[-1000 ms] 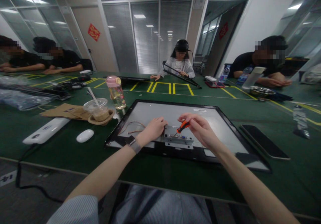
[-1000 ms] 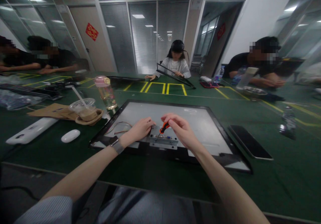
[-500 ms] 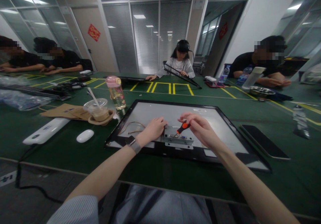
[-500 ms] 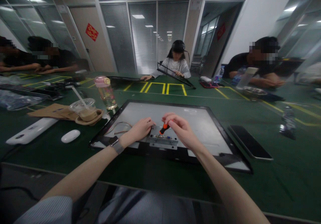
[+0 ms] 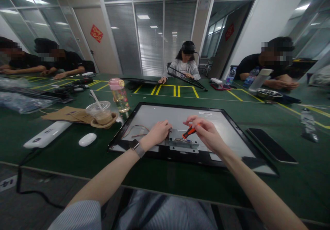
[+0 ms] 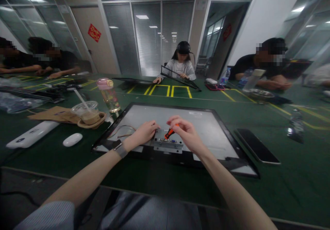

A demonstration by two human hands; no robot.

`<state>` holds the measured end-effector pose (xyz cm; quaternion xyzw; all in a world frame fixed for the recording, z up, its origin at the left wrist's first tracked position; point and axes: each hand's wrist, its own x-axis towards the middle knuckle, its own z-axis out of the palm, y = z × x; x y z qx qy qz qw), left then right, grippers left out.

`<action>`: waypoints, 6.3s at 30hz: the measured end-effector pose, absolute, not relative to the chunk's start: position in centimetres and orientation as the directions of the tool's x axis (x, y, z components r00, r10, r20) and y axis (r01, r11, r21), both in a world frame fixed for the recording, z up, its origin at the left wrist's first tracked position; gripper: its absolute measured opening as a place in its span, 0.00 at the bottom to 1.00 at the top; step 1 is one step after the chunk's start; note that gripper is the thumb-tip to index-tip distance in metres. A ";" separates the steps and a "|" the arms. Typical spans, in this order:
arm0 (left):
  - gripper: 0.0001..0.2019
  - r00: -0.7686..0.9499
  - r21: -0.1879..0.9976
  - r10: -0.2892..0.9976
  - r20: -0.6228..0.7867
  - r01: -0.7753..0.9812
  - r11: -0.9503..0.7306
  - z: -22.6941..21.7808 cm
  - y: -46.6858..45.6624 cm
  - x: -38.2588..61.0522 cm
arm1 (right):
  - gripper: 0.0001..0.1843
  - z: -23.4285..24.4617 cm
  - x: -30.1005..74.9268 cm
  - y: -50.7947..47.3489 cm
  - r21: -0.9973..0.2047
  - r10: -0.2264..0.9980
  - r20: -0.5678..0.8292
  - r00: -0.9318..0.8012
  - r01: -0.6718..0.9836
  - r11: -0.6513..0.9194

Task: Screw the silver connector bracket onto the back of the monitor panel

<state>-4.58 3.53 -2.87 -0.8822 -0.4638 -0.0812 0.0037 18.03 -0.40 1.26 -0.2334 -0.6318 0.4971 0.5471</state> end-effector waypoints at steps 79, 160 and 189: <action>0.15 0.567 0.044 0.807 0.165 0.813 -0.581 -3.5 4.0 -4.7 | 0.17 0.2 18.4 0.1 -0.790 0.789 0.608 -0.090 0.033 0.612; 0.15 0.557 0.064 0.818 0.148 0.819 -0.570 -2.6 3.3 -4.5 | 0.12 0.9 17.6 -1.3 -0.641 0.678 0.714 -0.177 0.224 0.734; 0.16 0.548 0.068 0.825 0.139 0.826 -0.560 -2.8 3.5 -4.5 | 0.12 0.7 18.3 -0.3 -0.861 0.816 0.509 -0.272 -0.161 0.483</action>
